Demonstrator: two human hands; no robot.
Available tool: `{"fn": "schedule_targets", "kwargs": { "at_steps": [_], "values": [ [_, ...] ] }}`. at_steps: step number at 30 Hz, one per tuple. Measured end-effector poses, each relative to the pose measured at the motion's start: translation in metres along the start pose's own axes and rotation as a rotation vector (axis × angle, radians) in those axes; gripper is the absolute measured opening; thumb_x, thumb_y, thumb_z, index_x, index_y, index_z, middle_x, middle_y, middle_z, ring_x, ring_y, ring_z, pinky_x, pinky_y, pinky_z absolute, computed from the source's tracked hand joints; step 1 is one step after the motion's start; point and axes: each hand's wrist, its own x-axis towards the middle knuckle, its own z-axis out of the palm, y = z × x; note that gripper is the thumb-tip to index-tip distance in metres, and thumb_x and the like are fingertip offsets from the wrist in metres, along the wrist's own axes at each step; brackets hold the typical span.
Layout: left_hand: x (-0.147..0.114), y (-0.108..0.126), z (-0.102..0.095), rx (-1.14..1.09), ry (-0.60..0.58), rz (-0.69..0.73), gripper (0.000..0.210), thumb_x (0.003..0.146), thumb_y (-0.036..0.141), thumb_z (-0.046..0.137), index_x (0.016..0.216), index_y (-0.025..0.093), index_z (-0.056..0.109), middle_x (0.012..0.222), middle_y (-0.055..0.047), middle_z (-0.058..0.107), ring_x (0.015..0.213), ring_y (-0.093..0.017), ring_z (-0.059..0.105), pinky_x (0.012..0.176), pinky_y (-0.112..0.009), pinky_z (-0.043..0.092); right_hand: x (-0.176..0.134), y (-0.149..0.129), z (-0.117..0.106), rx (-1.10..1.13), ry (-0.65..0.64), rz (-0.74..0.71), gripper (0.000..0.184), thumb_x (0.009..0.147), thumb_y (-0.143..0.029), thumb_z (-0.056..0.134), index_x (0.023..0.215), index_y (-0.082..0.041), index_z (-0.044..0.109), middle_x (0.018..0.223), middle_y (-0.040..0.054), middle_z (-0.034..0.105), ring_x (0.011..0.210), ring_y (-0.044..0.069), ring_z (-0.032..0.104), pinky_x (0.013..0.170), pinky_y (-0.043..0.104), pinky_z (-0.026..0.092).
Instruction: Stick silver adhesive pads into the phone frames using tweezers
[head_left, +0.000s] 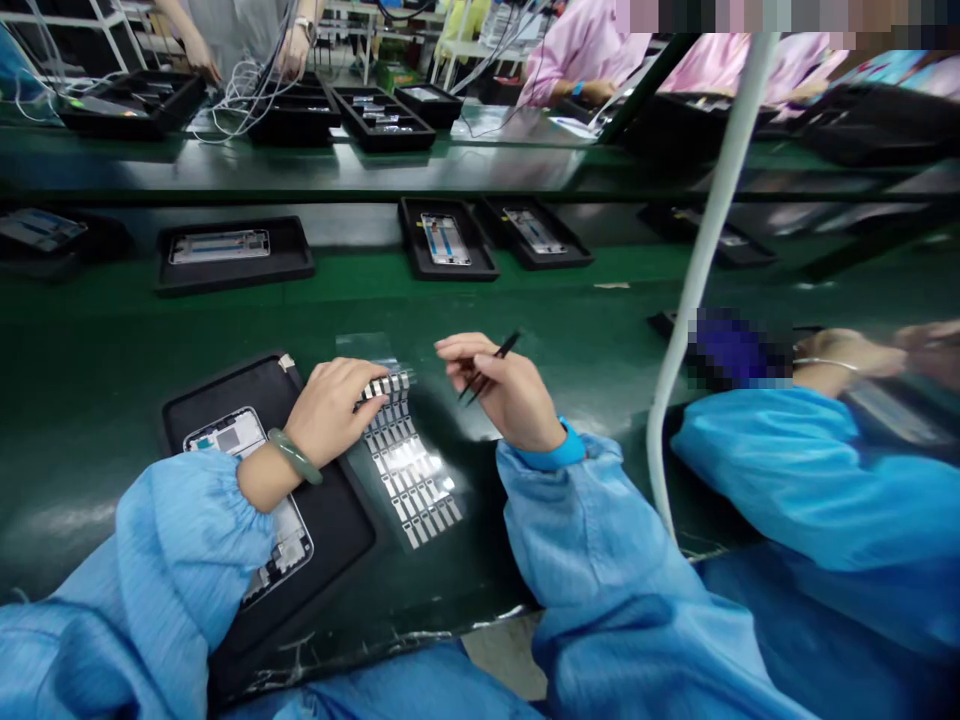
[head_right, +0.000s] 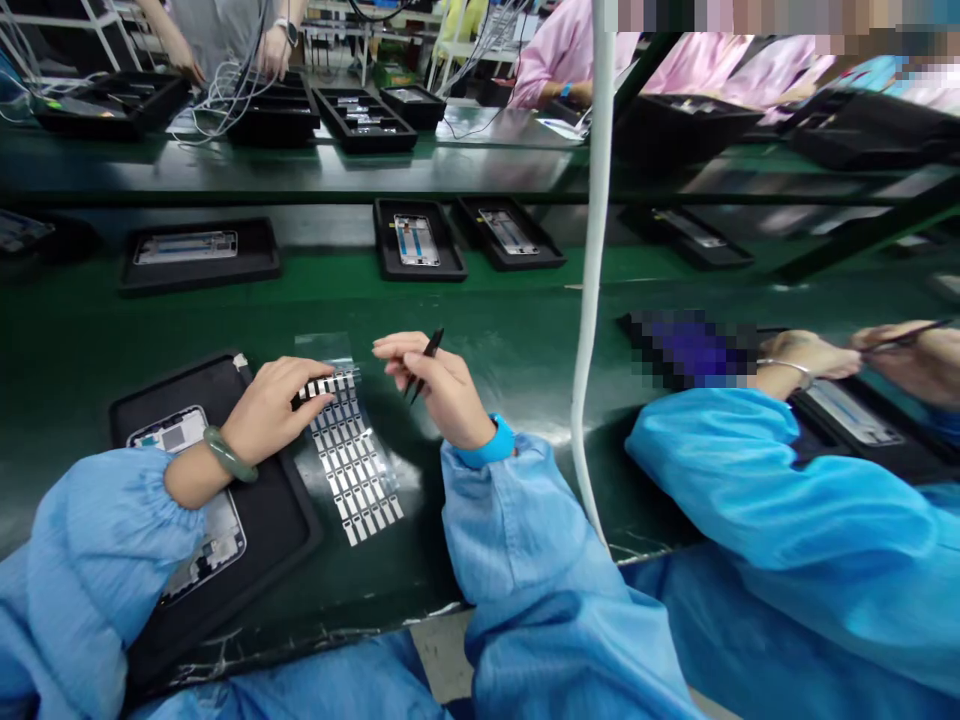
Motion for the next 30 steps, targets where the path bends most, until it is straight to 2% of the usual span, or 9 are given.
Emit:
{"fn": "schedule_targets", "kwargs": {
  "at_steps": [3, 5, 10, 15, 20, 25, 30],
  "values": [
    [0.002, -0.007, 0.003, 0.131, -0.076, 0.012, 0.035, 0.084, 0.026, 0.055, 0.118, 0.018, 0.054, 0.12, -0.009, 0.059, 0.115, -0.025, 0.049, 0.1, -0.044, 0.033, 0.003, 0.009, 0.007, 0.08, 0.108, 0.118, 0.039, 0.085, -0.053, 0.046, 0.082, -0.018, 0.063, 0.08, 0.0057, 0.064, 0.065, 0.013, 0.06, 0.054, 0.025, 0.049],
    [0.003, -0.01, 0.006, 0.198, -0.117, 0.01, 0.037, 0.084, 0.026, 0.055, 0.12, 0.018, 0.053, 0.124, -0.01, 0.057, 0.119, -0.026, 0.047, 0.103, -0.045, 0.031, 0.004, 0.014, 0.014, 0.058, 0.173, 0.179, 0.04, 0.081, -0.057, 0.051, 0.081, -0.018, 0.058, 0.071, 0.0031, 0.063, 0.057, 0.012, 0.061, 0.051, 0.025, 0.051],
    [0.004, -0.012, 0.01, 0.298, -0.177, -0.005, 0.037, 0.086, 0.031, 0.051, 0.122, 0.022, 0.052, 0.131, -0.007, 0.054, 0.126, -0.024, 0.043, 0.108, -0.048, 0.025, 0.008, 0.03, 0.031, -0.009, 0.226, 0.273, 0.039, 0.068, -0.051, 0.069, 0.08, -0.017, 0.055, 0.07, 0.001, 0.064, 0.059, 0.012, 0.064, 0.055, 0.024, 0.057],
    [0.004, -0.012, 0.01, 0.336, -0.2, 0.0, 0.037, 0.087, 0.033, 0.05, 0.122, 0.021, 0.052, 0.132, -0.008, 0.053, 0.126, -0.025, 0.043, 0.105, -0.047, 0.03, 0.015, 0.043, 0.035, -0.113, 0.273, 0.325, 0.036, 0.07, -0.048, 0.068, 0.078, -0.016, 0.054, 0.066, 0.0016, 0.063, 0.053, 0.012, 0.064, 0.047, 0.02, 0.055],
    [0.004, -0.011, 0.01, 0.348, -0.202, 0.011, 0.037, 0.087, 0.032, 0.05, 0.122, 0.021, 0.053, 0.132, -0.008, 0.053, 0.126, -0.025, 0.043, 0.103, -0.045, 0.032, 0.02, 0.045, 0.036, -0.109, 0.288, 0.369, 0.031, 0.073, -0.043, 0.067, 0.077, -0.016, 0.053, 0.063, 0.0019, 0.064, 0.049, 0.012, 0.063, 0.043, 0.019, 0.054],
    [0.004, -0.008, 0.009, 0.361, -0.203, 0.017, 0.031, 0.088, 0.031, 0.049, 0.118, 0.025, 0.056, 0.132, -0.006, 0.053, 0.125, -0.026, 0.043, 0.101, -0.046, 0.033, 0.022, 0.047, 0.037, -0.128, 0.302, 0.378, 0.028, 0.073, -0.041, 0.067, 0.077, -0.016, 0.054, 0.062, 0.0012, 0.063, 0.048, 0.012, 0.063, 0.043, 0.02, 0.054],
    [0.005, -0.007, 0.01, 0.373, -0.204, 0.019, 0.033, 0.087, 0.029, 0.05, 0.12, 0.021, 0.054, 0.132, -0.008, 0.053, 0.125, -0.026, 0.043, 0.101, -0.045, 0.033, 0.019, 0.048, 0.037, -0.192, 0.3, 0.298, 0.03, 0.074, -0.045, 0.065, 0.077, -0.017, 0.054, 0.062, 0.0008, 0.063, 0.049, 0.013, 0.064, 0.044, 0.021, 0.054]
  ]
}}
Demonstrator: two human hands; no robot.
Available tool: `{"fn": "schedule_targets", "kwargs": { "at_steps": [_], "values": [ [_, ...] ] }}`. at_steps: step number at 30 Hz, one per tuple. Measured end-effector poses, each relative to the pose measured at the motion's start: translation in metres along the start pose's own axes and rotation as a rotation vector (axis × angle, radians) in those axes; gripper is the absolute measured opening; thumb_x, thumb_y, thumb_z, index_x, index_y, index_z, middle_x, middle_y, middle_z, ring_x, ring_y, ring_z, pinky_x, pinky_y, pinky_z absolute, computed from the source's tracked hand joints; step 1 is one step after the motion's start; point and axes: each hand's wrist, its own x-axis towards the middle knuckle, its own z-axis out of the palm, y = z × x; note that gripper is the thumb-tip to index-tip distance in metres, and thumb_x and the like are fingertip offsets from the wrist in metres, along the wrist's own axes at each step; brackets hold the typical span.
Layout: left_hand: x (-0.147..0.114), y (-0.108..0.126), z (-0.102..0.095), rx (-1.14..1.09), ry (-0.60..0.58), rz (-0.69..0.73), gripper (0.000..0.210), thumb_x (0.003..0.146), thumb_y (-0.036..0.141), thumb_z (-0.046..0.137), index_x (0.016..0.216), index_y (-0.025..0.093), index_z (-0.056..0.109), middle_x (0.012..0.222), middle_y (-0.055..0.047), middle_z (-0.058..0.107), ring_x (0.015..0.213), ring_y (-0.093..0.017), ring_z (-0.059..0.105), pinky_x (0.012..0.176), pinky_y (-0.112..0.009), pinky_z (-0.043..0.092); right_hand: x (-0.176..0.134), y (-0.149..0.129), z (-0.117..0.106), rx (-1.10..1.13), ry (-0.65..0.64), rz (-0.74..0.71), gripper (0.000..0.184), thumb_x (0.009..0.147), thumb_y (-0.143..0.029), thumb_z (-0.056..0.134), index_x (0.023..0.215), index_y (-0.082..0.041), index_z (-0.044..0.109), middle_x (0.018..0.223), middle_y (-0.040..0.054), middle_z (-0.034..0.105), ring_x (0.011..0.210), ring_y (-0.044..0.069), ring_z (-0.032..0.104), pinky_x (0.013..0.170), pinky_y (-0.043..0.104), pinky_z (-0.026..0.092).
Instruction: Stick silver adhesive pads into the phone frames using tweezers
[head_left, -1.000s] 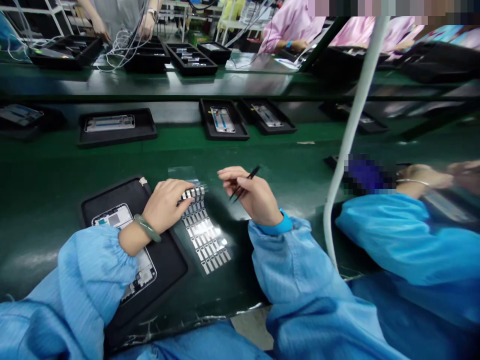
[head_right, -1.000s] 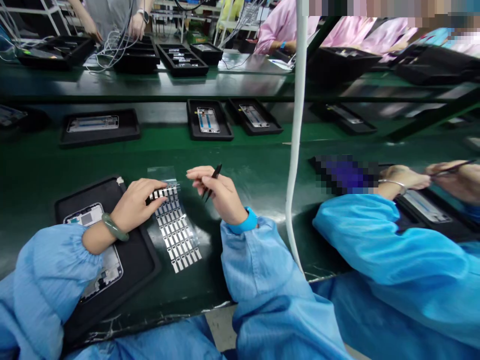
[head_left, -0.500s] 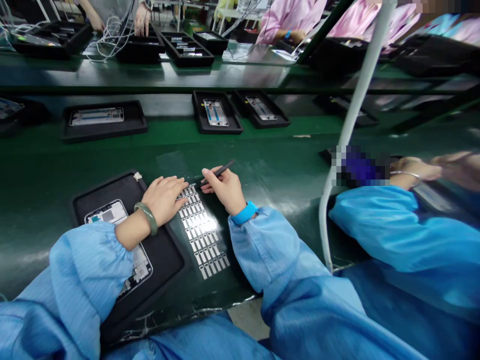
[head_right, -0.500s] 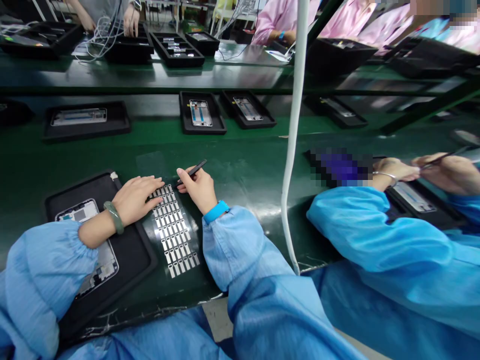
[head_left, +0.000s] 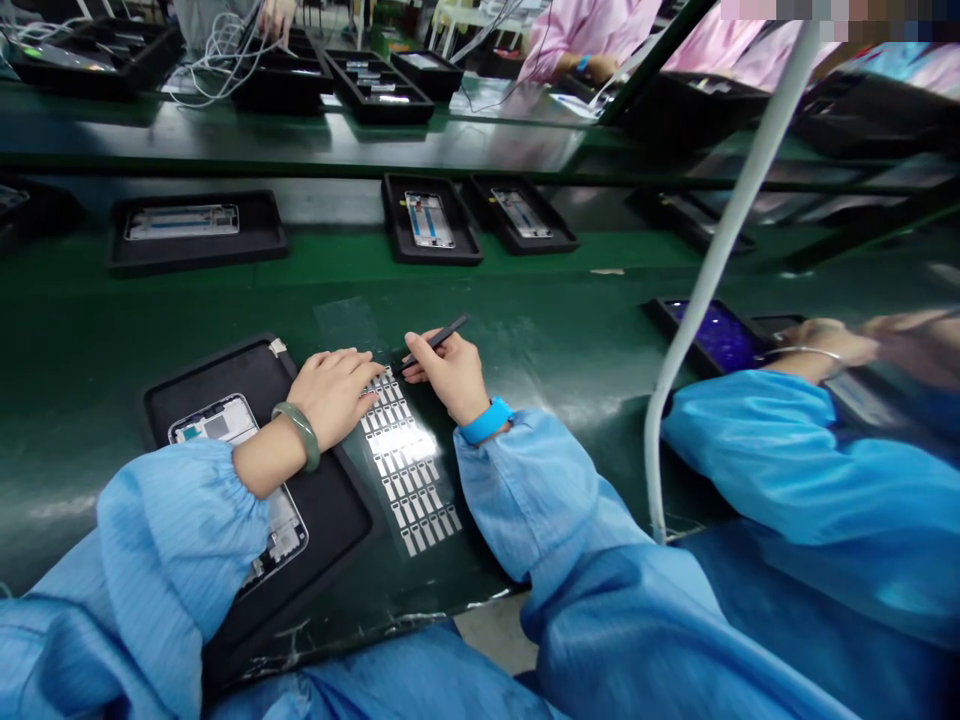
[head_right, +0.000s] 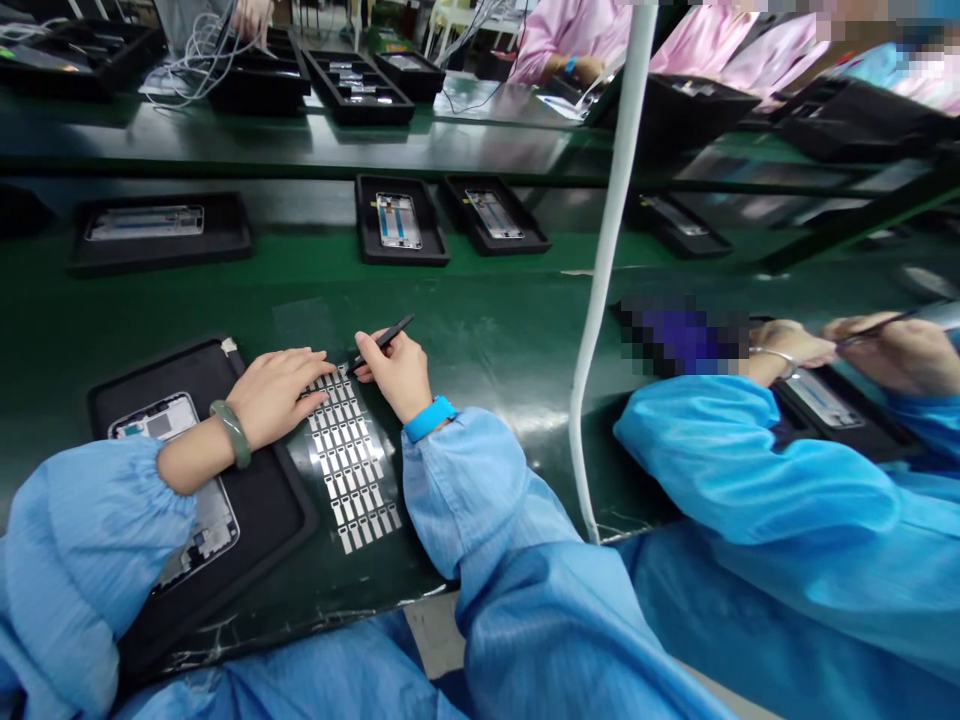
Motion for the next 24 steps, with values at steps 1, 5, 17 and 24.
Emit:
{"fn": "schedule_targets", "kwargs": {
  "at_steps": [1, 5, 17, 24],
  "values": [
    [0.0, 0.0, 0.0, 0.003, -0.001, -0.001, 0.035, 0.087, 0.029, 0.05, 0.12, 0.02, 0.053, 0.132, -0.008, 0.052, 0.125, -0.026, 0.043, 0.101, -0.045, 0.033, -0.001, 0.0, 0.0, -0.015, 0.004, -0.032, 0.031, 0.074, -0.046, 0.064, 0.077, -0.017, 0.054, 0.062, 0.0008, 0.063, 0.05, 0.013, 0.064, 0.045, 0.021, 0.055],
    [0.001, -0.001, 0.002, 0.016, -0.006, -0.006, 0.036, 0.087, 0.03, 0.05, 0.122, 0.02, 0.052, 0.133, -0.008, 0.051, 0.124, -0.027, 0.043, 0.1, -0.045, 0.033, -0.007, 0.0, 0.002, -0.048, -0.013, -0.104, 0.033, 0.075, -0.049, 0.063, 0.077, -0.017, 0.054, 0.063, 0.0007, 0.063, 0.052, 0.014, 0.065, 0.047, 0.022, 0.055],
    [0.001, 0.0, 0.0, 0.012, -0.019, -0.022, 0.037, 0.088, 0.03, 0.049, 0.123, 0.018, 0.05, 0.133, -0.007, 0.051, 0.125, -0.025, 0.041, 0.101, -0.044, 0.031, 0.005, 0.002, 0.003, 0.077, 0.047, 0.094, 0.022, 0.074, -0.035, 0.067, 0.076, -0.016, 0.056, 0.054, -0.0011, 0.062, 0.044, 0.012, 0.062, 0.039, 0.019, 0.052],
    [0.002, 0.001, -0.001, -0.08, -0.019, -0.033, 0.036, 0.085, 0.027, 0.054, 0.12, 0.018, 0.051, 0.131, -0.009, 0.052, 0.123, -0.027, 0.043, 0.102, -0.051, 0.028, 0.007, -0.011, -0.002, 0.26, -0.047, 0.219, 0.008, 0.077, -0.02, 0.062, 0.078, -0.013, 0.058, 0.056, 0.0007, 0.064, 0.04, 0.007, 0.057, 0.039, 0.015, 0.05]
  ]
}}
